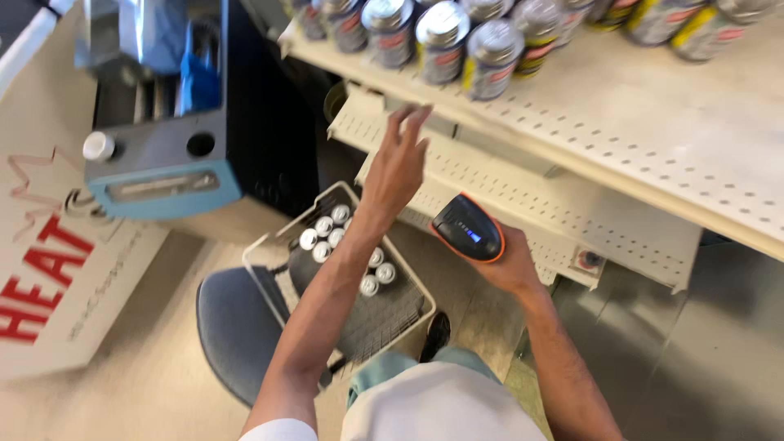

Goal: The person uses a handheld scanner to scan barcode labels on small cans of liquid product, then places each scanned can from a wire basket onto a shelf.

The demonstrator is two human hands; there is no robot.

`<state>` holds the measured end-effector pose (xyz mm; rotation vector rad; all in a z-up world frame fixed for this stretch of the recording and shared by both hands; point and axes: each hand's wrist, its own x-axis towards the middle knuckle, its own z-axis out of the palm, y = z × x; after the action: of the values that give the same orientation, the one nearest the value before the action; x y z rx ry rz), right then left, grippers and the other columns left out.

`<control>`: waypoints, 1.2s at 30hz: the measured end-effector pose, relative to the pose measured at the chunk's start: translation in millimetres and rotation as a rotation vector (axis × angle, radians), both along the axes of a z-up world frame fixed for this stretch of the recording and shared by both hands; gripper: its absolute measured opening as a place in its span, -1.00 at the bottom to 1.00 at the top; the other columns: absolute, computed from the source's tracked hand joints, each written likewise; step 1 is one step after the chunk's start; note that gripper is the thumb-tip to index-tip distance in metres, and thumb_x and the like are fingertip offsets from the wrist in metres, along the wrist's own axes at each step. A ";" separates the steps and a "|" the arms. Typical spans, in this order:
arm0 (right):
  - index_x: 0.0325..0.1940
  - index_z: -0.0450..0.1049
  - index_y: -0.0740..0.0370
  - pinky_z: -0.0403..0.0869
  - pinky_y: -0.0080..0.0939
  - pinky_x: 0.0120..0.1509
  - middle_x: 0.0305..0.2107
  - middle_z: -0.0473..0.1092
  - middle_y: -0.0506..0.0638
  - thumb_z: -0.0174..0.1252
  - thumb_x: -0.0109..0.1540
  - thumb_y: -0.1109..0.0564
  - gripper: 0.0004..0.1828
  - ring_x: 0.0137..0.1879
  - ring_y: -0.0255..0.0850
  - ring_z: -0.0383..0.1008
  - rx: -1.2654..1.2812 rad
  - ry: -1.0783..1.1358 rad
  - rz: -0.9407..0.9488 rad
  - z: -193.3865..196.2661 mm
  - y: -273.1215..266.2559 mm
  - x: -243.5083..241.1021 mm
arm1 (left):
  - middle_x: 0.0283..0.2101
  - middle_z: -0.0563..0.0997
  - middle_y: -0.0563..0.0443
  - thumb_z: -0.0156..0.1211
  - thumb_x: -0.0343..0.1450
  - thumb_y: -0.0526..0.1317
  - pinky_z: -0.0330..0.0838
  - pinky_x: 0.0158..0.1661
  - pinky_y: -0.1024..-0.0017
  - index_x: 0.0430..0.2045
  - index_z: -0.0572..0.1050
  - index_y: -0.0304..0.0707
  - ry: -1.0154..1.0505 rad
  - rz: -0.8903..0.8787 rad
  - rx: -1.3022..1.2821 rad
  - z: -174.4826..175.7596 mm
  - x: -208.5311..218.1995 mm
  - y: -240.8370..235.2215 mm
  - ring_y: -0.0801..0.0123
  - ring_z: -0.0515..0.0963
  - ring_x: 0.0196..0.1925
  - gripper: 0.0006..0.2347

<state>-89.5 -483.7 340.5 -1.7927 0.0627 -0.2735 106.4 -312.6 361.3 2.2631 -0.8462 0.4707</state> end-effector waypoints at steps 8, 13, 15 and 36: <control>-0.04 0.73 0.17 0.58 0.20 0.11 -0.21 0.70 0.22 0.55 0.05 0.10 -0.60 0.05 0.13 0.73 -0.052 0.163 0.042 -36.4 51.3 -6.2 | 0.09 0.43 -0.18 0.27 0.46 -0.43 0.61 0.09 0.08 0.20 0.53 -0.16 0.434 0.197 -0.157 -204.0 -20.1 213.7 -0.26 0.63 0.09 -0.62; -0.17 0.73 0.18 0.59 -0.05 -0.02 -0.31 0.70 0.19 0.59 -0.06 0.20 -0.62 -0.13 -0.16 0.67 -0.043 0.268 0.034 -67.8 100.7 -13.7 | -0.05 0.56 -0.26 0.49 0.30 -0.33 0.65 -0.03 -0.10 0.11 0.53 -0.23 0.640 0.455 0.007 -359.3 -25.8 330.2 -0.28 0.74 -0.04 -0.54; -0.27 0.74 0.29 0.56 -0.01 -0.06 -0.43 0.66 0.16 0.59 -0.10 0.30 -0.67 -0.20 -0.14 0.54 0.044 0.344 0.003 -91.3 119.8 -19.9 | 0.06 0.59 -0.23 0.37 0.41 -0.32 0.64 0.07 -0.10 0.30 0.42 -0.05 1.002 0.556 0.129 -388.3 -27.4 351.6 -0.24 0.70 0.15 -0.49; -0.08 0.81 0.08 0.65 -0.28 -0.21 -0.42 0.82 -0.14 0.60 -0.05 0.06 -0.56 -0.29 -0.48 0.71 -0.201 0.705 0.076 -234.7 204.6 -57.5 | 0.60 0.15 -0.43 0.20 0.62 -0.26 0.73 -0.23 0.34 0.70 -0.21 0.48 1.090 0.295 1.015 -511.0 76.8 347.9 -0.11 0.54 0.24 -0.19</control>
<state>-147.0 -279.1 105.8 -2.0097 0.4780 0.4308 183.2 35.2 -149.8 2.9122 -0.1186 -1.2802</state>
